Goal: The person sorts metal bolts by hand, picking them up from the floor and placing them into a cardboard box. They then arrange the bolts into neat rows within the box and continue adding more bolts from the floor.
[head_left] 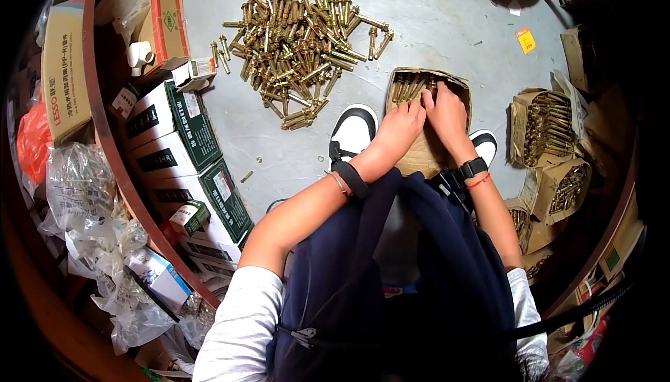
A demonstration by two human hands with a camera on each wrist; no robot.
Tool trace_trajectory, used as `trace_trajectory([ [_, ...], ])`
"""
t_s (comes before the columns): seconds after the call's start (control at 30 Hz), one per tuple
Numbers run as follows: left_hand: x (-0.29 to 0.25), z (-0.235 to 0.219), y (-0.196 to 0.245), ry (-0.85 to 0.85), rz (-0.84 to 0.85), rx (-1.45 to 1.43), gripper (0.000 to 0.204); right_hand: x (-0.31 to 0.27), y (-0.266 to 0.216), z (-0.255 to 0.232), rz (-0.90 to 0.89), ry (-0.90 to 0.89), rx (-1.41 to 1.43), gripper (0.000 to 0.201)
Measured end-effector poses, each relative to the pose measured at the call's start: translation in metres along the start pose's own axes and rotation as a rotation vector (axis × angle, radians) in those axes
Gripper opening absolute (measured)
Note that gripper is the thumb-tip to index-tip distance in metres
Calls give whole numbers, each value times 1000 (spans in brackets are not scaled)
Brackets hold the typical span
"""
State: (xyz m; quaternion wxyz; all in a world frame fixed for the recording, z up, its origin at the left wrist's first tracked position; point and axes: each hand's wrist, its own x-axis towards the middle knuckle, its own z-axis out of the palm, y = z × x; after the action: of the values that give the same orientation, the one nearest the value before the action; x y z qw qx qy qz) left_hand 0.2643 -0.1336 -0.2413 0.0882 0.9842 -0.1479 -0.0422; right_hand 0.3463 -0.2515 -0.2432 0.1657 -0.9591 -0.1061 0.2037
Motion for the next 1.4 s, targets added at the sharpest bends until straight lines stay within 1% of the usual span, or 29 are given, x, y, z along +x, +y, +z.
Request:
trace_trajectory([
  [0.1, 2, -10, -1, -14, 14, -24, 20, 3, 5, 1, -7, -20, 67, 36],
  [0.17, 4, -16, 3, 16, -48, 153, 21, 2, 8, 4, -22, -43, 108, 36],
  [0.2, 4, -13, 4, 16, -47, 153, 21, 0, 9, 7, -25, 27, 118, 35],
  [0.23, 4, -9, 6, 27, -81, 183, 21, -2, 10, 8, -28, 97, 127, 35],
  [0.27, 5, -7, 8, 40, -116, 212, 21, -2, 7, 6, -27, 98, 127, 35],
  [0.33, 5, -5, 9, 62, -119, 226, 21, -3, 1, 3, 103, 10, 57, 36],
  [0.4, 5, -4, 10, 84, -124, 240, 21, -4, 2, 7, 103, 30, 64, 36],
  [0.47, 4, -5, 10, 31, -140, 75, 21, -4, 1, 8, 104, 51, 73, 36],
  [0.5, 4, -5, 10, 31, -139, 75, 21, -4, 0, 5, 120, 60, 87, 35],
  [0.57, 5, -6, 7, -22, -150, -65, 23, -5, -1, 4, 136, 68, 101, 35],
  [0.63, 5, -7, 6, -15, -149, -93, 23, -5, -1, 4, 188, 47, 160, 35],
  [0.67, 5, -7, 6, -9, -149, -119, 24, -5, 0, 5, 187, 47, 159, 35],
  [0.73, 6, -7, 4, -2, -134, -137, 24, -6, 2, 12, 168, 127, 196, 32],
  [0.77, 6, -7, 3, 5, -119, -155, 24, -7, 3, 14, 168, 127, 196, 32],
  [0.83, 6, -6, -1, 14, -99, -148, 25, -8, 6, 18, 107, 157, 215, 27],
  [0.87, 7, -6, -2, 23, -79, -141, 25, -9, 8, 19, 107, 157, 214, 27],
  [0.93, 10, -6, -3, 54, -83, -100, 24, -9, 12, 23, -49, 263, 244, 21],
  [0.97, 12, -7, -3, 83, -87, -59, 23, -10, 11, 22, -49, 263, 243, 21],
  [1.03, 16, -9, -6, 77, -118, -44, 20, -10, 9, 23, -82, 252, 205, 20],
  [1.1, 20, -7, -7, 71, -148, -30, 18, -10, 9, 23, -98, 277, 211, 19],
  [1.17, 21, -5, -8, 114, -108, -27, 15, -11, 9, 22, -87, 255, 231, 26],
  [1.2, 21, -3, -8, 114, -108, -27, 15, -13, 8, 20, -86, 255, 231, 26],
  [1.27, 21, -2, -6, 141, -138, 7, 15, -18, 5, 14, -155, 265, 404, 38],
  [1.3, 22, -2, -6, 140, -137, 8, 15, -20, 2, 10, -154, 266, 405, 38],
  [1.37, 22, -5, -3, 92, -133, 105, 16, -22, -1, 4, -310, 272, 251, 55],
  [1.4, 22, -7, -2, 92, -132, 105, 16, -22, 0, 6, -309, 272, 250, 55],
])
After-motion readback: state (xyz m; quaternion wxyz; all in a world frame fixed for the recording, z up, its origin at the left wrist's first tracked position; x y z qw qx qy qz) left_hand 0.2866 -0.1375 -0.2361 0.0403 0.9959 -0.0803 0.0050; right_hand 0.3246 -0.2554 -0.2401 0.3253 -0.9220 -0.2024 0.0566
